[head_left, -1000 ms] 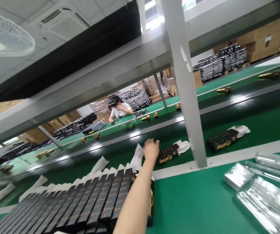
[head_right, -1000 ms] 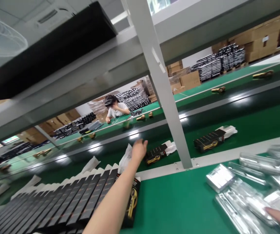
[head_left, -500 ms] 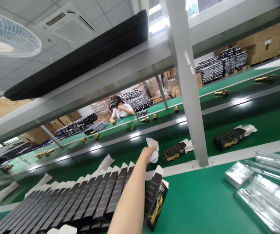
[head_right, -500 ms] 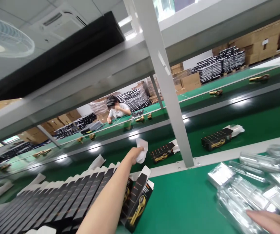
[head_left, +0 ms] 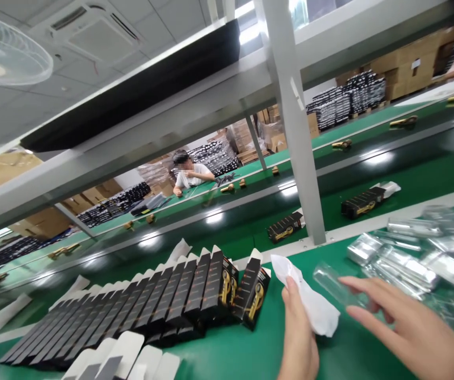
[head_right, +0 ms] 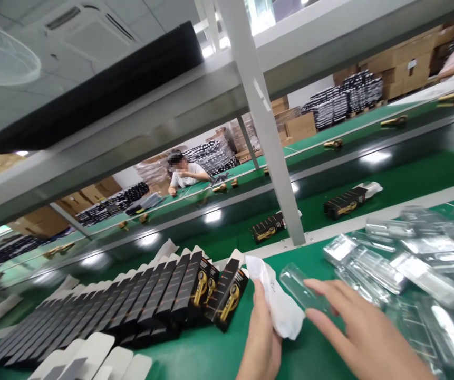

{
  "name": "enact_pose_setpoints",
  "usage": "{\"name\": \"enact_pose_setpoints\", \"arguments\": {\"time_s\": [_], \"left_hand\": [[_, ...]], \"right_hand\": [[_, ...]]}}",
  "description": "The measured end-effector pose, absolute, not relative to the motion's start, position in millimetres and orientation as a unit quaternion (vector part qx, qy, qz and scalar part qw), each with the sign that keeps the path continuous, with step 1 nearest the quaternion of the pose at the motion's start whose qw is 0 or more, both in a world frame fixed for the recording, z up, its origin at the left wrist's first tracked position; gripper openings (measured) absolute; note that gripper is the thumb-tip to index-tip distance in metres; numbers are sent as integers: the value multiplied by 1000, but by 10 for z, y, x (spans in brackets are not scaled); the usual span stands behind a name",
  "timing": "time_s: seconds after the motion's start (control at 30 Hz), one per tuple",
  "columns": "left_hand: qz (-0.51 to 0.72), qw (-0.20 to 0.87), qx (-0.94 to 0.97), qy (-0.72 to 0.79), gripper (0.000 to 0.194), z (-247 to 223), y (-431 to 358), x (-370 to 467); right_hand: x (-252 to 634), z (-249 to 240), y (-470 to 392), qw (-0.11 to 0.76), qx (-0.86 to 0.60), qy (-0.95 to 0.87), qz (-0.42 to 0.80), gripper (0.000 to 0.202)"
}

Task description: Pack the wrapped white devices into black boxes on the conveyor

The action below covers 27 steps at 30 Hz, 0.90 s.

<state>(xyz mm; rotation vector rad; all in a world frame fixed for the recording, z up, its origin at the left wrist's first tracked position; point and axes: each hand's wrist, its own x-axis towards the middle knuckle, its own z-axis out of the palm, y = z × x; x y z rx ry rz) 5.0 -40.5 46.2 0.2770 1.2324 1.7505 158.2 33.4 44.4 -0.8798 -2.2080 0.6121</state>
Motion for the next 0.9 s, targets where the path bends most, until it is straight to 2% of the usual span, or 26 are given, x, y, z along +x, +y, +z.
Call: {"name": "enact_pose_setpoints", "arguments": {"time_s": [0.1, 0.27, 0.37, 0.47, 0.53, 0.63, 0.7, 0.8, 0.9], "left_hand": [[734, 519, 104, 425, 77, 410, -448, 117], [709, 464, 115, 519, 90, 285, -508, 143], [704, 422, 118, 558, 86, 225, -531, 181], [737, 464, 117, 478, 71, 298, -522, 182], [758, 480, 112, 428, 59, 383, -505, 156], [765, 485, 101, 411, 49, 455, -474, 135], [769, 478, 88, 416, 55, 442, -460, 157], [760, 455, 90, 455, 69, 388, -479, 208], [682, 453, 161, 551, 67, 426, -558, 139]], "right_hand": [[1324, 357, 173, 282, -285, -891, 213, 33], [1139, 176, 11, 310, -245, -916, 66, 37], [1173, 134, 42, 331, -225, -916, -16, 35], [1239, 138, 103, 334, -195, -922, -32, 42], [1275, 150, 144, 320, -183, -929, 28, 49], [1282, 161, 205, 309, -241, -901, 187, 53], [1247, 161, 237, 278, -286, -866, 302, 56], [1174, 162, 262, 204, -270, -827, 450, 61], [1157, 193, 291, 239, -279, -787, 496, 56]]}}
